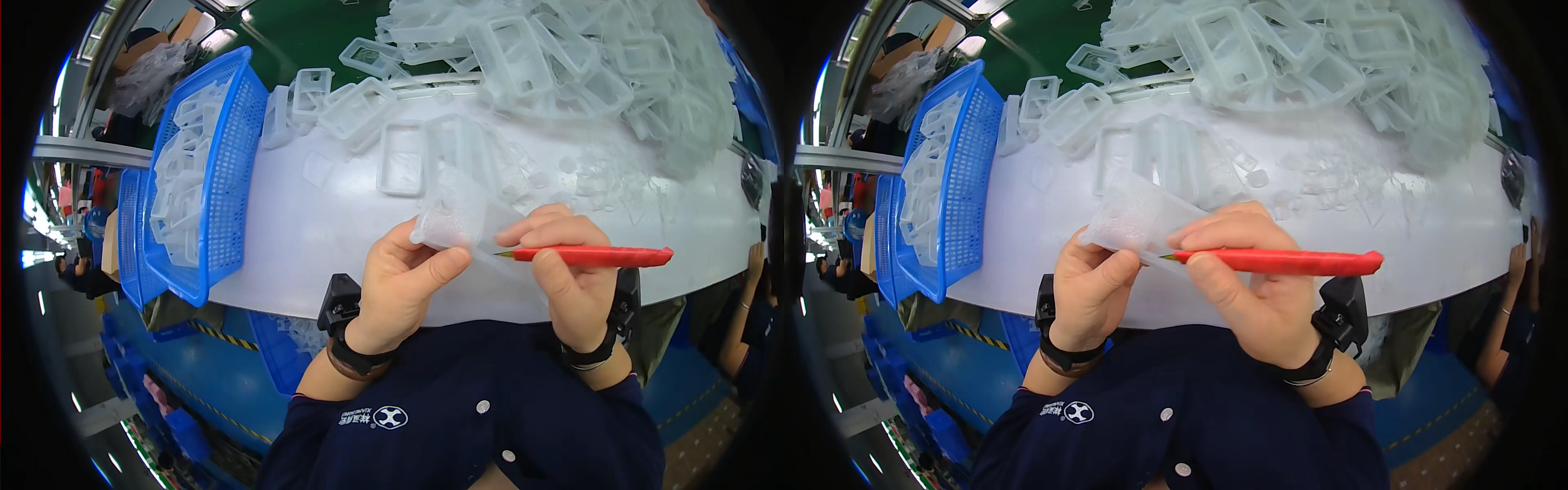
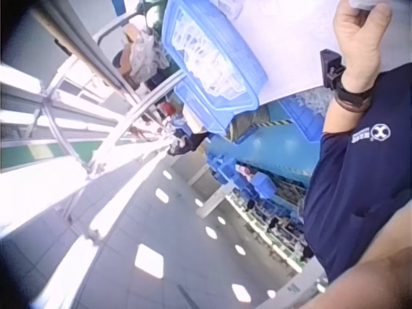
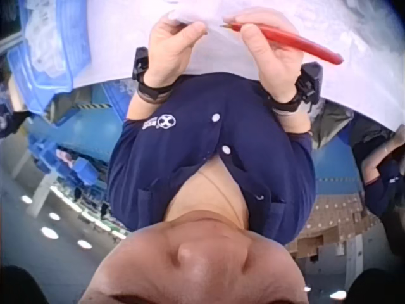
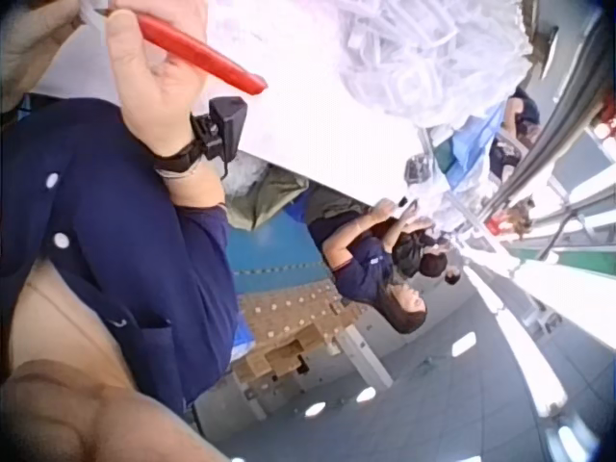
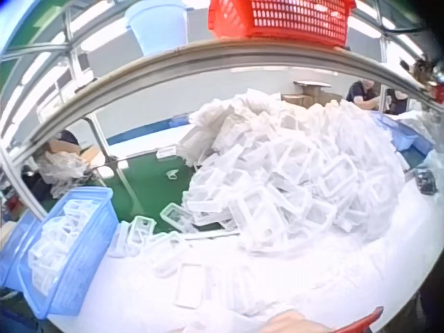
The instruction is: Manually assembling and trimming plastic component housings at a workstation.
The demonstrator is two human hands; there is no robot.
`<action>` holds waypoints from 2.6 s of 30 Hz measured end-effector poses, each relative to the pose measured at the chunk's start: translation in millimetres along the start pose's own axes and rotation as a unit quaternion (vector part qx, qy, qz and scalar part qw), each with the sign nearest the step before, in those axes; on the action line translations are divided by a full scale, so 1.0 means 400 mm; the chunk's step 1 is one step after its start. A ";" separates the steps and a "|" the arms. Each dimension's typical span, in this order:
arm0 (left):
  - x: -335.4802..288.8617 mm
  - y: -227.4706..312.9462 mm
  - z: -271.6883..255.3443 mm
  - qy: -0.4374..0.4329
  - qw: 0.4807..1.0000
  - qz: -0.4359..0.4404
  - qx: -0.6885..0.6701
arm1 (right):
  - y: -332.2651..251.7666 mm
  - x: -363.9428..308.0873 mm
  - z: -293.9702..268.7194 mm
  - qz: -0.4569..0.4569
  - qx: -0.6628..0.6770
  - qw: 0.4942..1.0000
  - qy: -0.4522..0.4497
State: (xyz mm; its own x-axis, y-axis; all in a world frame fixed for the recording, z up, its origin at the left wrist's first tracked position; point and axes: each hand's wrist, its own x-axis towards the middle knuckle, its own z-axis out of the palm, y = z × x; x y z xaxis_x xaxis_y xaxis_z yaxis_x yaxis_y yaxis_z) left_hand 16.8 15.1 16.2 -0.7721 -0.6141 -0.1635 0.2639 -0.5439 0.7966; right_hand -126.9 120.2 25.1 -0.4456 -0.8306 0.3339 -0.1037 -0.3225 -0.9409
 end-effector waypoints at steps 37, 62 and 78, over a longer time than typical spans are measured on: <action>-0.023 0.059 -0.063 0.043 0.990 0.130 0.028 | 0.064 -0.020 -0.242 0.013 -0.477 0.856 0.198; -0.012 0.036 0.025 -0.069 0.990 0.004 0.126 | -0.002 0.053 -0.005 -0.116 -0.158 0.978 -0.070; -0.008 0.015 0.002 -0.073 0.976 -0.085 0.184 | 0.016 0.064 -0.176 -0.061 -0.391 0.898 0.194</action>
State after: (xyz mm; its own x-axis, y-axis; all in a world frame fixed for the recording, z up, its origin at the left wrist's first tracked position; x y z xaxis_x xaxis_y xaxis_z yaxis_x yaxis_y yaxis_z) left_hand 20.3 14.1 21.9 -0.8681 -0.4303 -0.2476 -0.0799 -0.3710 0.9252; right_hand -201.5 128.7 23.4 -0.6485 -0.5419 0.5346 -0.6978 0.1424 -0.7020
